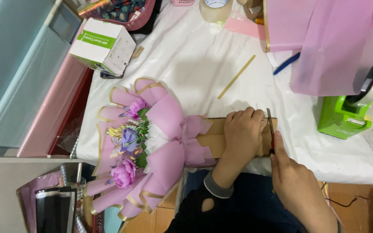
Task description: The person trims and folds a cardboard base around the stem of a flower bouquet using a utility knife.
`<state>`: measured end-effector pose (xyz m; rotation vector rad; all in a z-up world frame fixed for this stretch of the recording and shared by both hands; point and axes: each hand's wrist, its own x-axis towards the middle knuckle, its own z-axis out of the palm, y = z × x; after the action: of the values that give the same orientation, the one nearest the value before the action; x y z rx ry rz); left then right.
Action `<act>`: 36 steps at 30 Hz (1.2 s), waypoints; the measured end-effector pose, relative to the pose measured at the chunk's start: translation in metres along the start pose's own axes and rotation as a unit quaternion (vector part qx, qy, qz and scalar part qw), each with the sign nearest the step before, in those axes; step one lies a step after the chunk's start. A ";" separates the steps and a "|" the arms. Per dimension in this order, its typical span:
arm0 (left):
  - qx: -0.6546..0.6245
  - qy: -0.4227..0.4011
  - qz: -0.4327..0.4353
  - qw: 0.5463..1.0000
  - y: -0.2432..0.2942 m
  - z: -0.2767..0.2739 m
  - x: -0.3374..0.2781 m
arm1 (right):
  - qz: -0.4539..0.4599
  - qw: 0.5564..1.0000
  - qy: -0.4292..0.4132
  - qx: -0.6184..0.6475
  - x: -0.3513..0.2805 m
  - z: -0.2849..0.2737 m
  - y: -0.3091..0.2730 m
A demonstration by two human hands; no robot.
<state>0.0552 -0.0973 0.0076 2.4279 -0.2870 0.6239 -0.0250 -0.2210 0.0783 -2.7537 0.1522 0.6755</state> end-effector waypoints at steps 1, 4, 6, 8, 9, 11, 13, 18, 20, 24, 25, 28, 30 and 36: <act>0.003 0.002 -0.002 1.000 -0.001 0.001 -0.001 | -0.004 1.000 -0.001 -0.001 -0.002 -0.006 -0.007; 0.002 -0.005 -0.005 1.000 -0.002 0.004 -0.003 | 0.046 0.998 -0.042 0.017 -0.005 -0.019 -0.018; 0.007 0.015 0.006 1.000 -0.001 0.004 -0.003 | 0.051 0.998 -0.029 0.031 -0.003 -0.018 -0.016; -0.004 0.019 0.004 1.000 0.000 0.004 -0.003 | 0.071 0.993 -0.047 0.077 -0.008 -0.034 -0.024; -0.015 0.023 0.003 1.000 0.000 0.003 -0.003 | 0.092 0.986 -0.064 0.123 -0.011 -0.042 -0.028; -0.011 0.003 0.001 1.000 -0.002 0.003 -0.004 | 0.097 0.979 -0.046 0.174 -0.011 -0.045 -0.022; -0.009 -0.017 0.000 1.000 -0.003 0.006 -0.004 | 0.102 0.969 -0.027 0.224 -0.013 -0.044 -0.014; 0.000 -0.005 -0.003 1.000 0.000 0.009 -0.001 | 0.148 0.973 -0.036 0.175 -0.023 -0.054 -0.013; 0.003 0.007 -0.006 1.000 0.002 0.010 0.001 | 0.110 0.981 -0.034 0.155 -0.020 -0.036 0.001; 0.027 0.031 -0.013 0.999 0.004 0.014 0.001 | 0.073 0.993 -0.045 0.077 -0.019 -0.025 0.002; 0.026 0.029 -0.013 0.999 0.004 0.013 0.002 | 0.075 0.993 -0.045 0.078 -0.019 -0.023 0.004; 0.018 0.025 -0.013 0.999 0.004 0.010 0.003 | 0.068 0.995 -0.031 0.071 -0.020 -0.022 0.005; 0.015 0.022 -0.012 1.000 0.003 0.012 0.004 | 0.087 0.992 -0.052 0.073 -0.023 -0.027 -0.001; 0.008 -0.001 -0.023 1.000 0.004 0.009 0.004 | 0.053 0.996 -0.025 0.060 -0.020 -0.018 0.008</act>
<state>0.0604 -0.1059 0.0054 2.4439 -0.2276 0.6057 -0.0360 -0.2336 0.1011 -2.6257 0.3181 0.7370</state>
